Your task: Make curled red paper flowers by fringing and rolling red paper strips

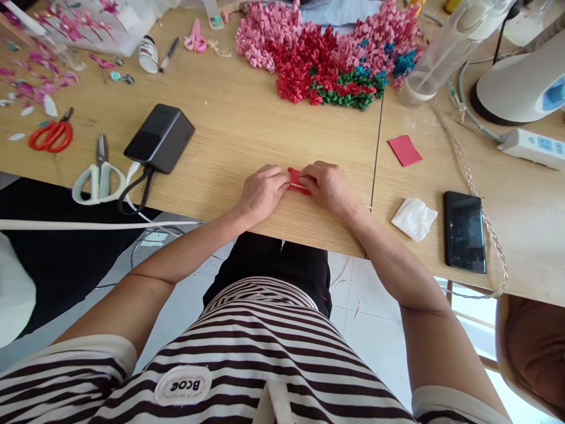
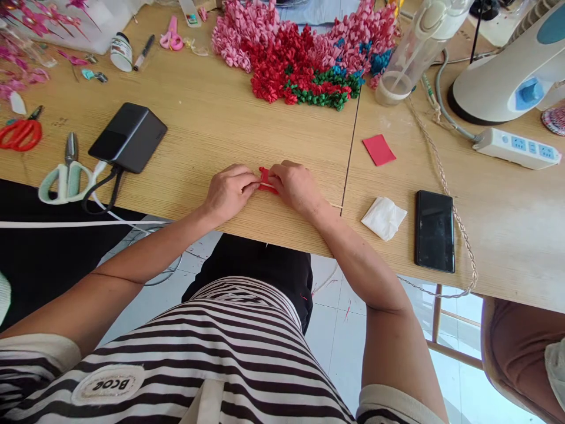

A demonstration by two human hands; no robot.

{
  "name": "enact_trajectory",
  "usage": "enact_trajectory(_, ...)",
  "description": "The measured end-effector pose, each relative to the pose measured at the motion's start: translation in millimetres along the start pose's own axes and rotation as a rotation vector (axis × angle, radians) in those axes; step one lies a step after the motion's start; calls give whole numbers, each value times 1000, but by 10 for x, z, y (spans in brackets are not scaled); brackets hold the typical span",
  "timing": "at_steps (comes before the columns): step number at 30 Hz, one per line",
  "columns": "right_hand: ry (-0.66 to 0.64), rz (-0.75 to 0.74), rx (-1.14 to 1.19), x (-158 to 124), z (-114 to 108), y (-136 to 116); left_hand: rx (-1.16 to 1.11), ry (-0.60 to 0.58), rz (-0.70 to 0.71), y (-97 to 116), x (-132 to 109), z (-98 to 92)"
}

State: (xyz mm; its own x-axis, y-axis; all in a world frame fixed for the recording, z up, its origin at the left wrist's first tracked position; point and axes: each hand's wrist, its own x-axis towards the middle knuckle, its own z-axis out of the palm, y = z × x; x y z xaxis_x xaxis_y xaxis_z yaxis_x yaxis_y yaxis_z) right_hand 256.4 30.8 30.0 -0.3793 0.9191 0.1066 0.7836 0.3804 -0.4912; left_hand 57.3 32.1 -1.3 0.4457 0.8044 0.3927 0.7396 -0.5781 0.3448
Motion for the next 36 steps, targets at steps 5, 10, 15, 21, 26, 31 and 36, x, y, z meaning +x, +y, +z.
enact_trajectory(5,1,-20,-79,48,32,22,-24,11,7,9,-9,9)
enact_trajectory(10,-27,-27,-174,66,78,25,-20,16,15,31,-9,-8)
enact_trajectory(15,-21,-27,-199,60,77,16,-62,-27,-11,56,6,-48)
enact_trajectory(21,-23,-31,-183,65,84,29,-109,-45,-46,55,26,-56)
enact_trajectory(26,-19,-14,-161,65,76,11,-104,-36,-49,47,9,-43)
enact_trajectory(31,-10,-28,-59,33,-8,18,-118,-54,-47,24,0,-34)
enact_trajectory(36,-7,-61,16,20,-49,59,-119,-50,-35,7,-3,-34)
